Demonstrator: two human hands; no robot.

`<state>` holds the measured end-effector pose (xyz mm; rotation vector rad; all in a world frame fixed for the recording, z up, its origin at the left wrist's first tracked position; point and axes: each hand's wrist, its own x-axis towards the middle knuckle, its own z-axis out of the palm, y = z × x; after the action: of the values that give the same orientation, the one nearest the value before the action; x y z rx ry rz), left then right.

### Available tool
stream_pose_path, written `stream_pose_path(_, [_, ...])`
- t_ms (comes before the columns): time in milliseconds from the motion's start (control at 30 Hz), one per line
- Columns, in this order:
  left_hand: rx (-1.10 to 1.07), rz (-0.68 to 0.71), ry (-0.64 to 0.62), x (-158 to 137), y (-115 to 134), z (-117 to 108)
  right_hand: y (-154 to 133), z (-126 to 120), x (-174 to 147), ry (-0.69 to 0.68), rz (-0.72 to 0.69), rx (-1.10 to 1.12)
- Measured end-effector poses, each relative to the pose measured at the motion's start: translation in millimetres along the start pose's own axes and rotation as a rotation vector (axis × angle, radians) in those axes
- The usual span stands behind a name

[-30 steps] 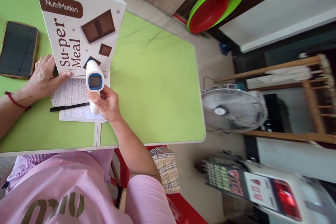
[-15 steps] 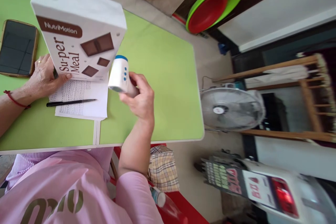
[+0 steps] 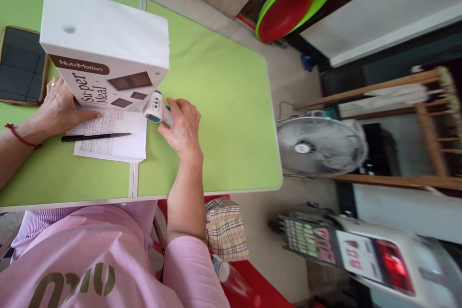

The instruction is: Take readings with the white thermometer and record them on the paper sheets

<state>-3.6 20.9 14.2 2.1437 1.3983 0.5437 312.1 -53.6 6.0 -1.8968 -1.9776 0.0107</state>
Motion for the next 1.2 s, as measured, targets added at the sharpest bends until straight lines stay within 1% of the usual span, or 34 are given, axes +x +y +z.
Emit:
stream_pose_path(33, [-0.002, -0.008, 0.000, 0, 0, 0, -5, -1, -2, 0.020, -0.050, 0.069])
stream_pose_path(67, [-0.003, -0.016, -0.001, 0, -1, 1, -12, -1, -4, 0.011, -0.120, 0.154])
stream_pose_path(133, [-0.013, -0.023, -0.006, -1, -3, 2, -30, 3, -9, -0.085, -0.302, 0.325])
stream_pose_path(167, [-0.022, -0.020, -0.003, 0, -4, 3, -39, 6, -11, -0.139, -0.388, 0.365])
stream_pose_path(233, [-0.042, -0.013, 0.014, 0, -7, 6, -55, 13, -14, -0.212, -0.483, 0.330])
stream_pose_path(300, [-0.059, -0.011, 0.026, 2, -10, 9, -64, 17, -16, -0.245, -0.503, 0.260])
stream_pose_path(367, [-0.067, -0.024, 0.028, 4, -10, 11, -65, 17, -17, -0.248, -0.494, 0.266])
stream_pose_path(400, [-0.066, -0.036, 0.025, 4, -9, 11, -64, 15, -17, -0.240, -0.485, 0.318])
stream_pose_path(467, [-0.052, -0.055, 0.015, 4, -6, 11, -60, 9, -17, -0.190, -0.440, 0.496])
stream_pose_path(500, [-0.039, -0.060, 0.010, 4, -3, 10, -58, 7, -17, -0.139, -0.393, 0.599])
stream_pose_path(567, [-0.012, -0.064, -0.006, 2, 3, 7, -60, 5, -19, 0.008, -0.259, 0.783])
stream_pose_path(633, [0.010, -0.074, -0.010, 0, 8, 5, -67, 9, -22, 0.135, -0.116, 0.889])
stream_pose_path(667, [0.016, -0.086, -0.008, -2, 10, 5, -71, 13, -23, 0.159, -0.053, 0.911])
stream_pose_path(767, [0.001, -0.102, 0.001, -3, 11, 6, -80, 27, -22, 0.119, 0.086, 0.890])
stream_pose_path(833, [-0.024, -0.091, -0.008, -3, 9, 7, -80, 36, -19, 0.108, 0.144, 0.878])
stream_pose_path(933, [-0.025, -0.073, -0.014, -3, 8, 7, -76, 46, -16, 0.154, 0.148, 0.865])
stream_pose_path(1067, [-0.020, -0.044, 0.000, -3, 6, 5, -73, 50, -16, 0.194, 0.058, 0.727])
stream_pose_path(1200, [-0.037, -0.018, -0.019, -3, 4, 5, -73, 50, -17, 0.207, -0.003, 0.742])
